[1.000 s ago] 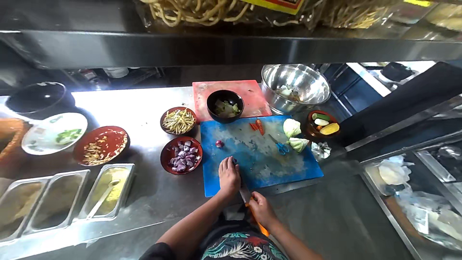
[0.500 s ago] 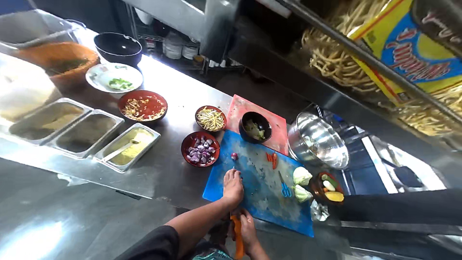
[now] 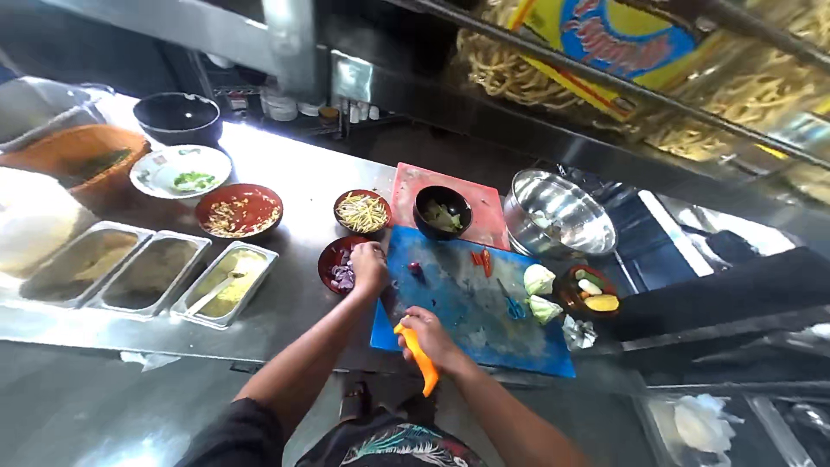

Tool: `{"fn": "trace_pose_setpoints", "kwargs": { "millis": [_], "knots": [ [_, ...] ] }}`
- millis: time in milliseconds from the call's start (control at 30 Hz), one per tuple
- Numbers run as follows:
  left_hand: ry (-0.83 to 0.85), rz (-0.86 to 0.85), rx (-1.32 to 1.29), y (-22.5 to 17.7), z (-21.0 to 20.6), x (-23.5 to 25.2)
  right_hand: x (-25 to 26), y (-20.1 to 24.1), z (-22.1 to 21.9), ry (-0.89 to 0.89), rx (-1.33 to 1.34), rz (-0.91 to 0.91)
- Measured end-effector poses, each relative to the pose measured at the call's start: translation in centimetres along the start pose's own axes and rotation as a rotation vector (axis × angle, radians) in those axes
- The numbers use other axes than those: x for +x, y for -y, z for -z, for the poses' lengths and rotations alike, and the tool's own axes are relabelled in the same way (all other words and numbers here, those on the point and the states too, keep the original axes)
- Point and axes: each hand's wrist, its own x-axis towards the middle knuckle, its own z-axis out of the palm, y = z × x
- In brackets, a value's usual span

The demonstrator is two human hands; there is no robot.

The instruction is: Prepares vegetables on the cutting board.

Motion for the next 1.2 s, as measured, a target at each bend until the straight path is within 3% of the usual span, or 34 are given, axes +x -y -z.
{"fn": "trace_pose_setpoints", "kwargs": {
  "millis": [100,167,267,467,600,733,867,967,1067,1200],
  "knots": [
    [0.074,0.124,0.115,2.5,2.9,2.7,-0.4,0.0,1.5,0.011,-0.165,-0.055],
    [0.079,0.094,0.163,2.4,4.4,3.0,-1.2,-1.1,4.1,-0.044,-0.175,-0.023],
    [0.085,-0.052,0.219,1.3,4.1,3.1,-2.8,-4.0,9.3,-0.139,-0.11,-0.027],
    [0.563,-0.473,0.68,-0.6,-0.6,1.8,-5.6,-8.5,15.3,-0.307,-0.158,-0.108],
    [0.659,-0.522,0.903,-0.7,-2.6,-0.2,-6.3,-10.0,13.9,-0.181,-0.076,-0.145],
    [0.58,-0.47,0.905,0.0,-4.0,-1.7,-5.1,-12.9,11.3,-0.131,-0.022,-0.154],
    [0.64,-0.33,0.47,0.5,-4.1,-4.0,-3.7,-14.1,9.2,-0.157,0.002,-0.098],
    [0.584,-0.249,0.18,-0.1,-2.3,-4.6,-2.7,-14.0,8.2,-0.172,-0.009,-0.072],
    [0.436,-0.248,0.282,0.5,-0.1,-5.0,-2.4,-13.5,8.1,-0.169,-0.013,-0.091],
    [0.484,-0.195,0.543,3.7,-0.1,-6.4,-2.2,-13.2,8.2,-0.169,-0.028,-0.118]
  ]
}}
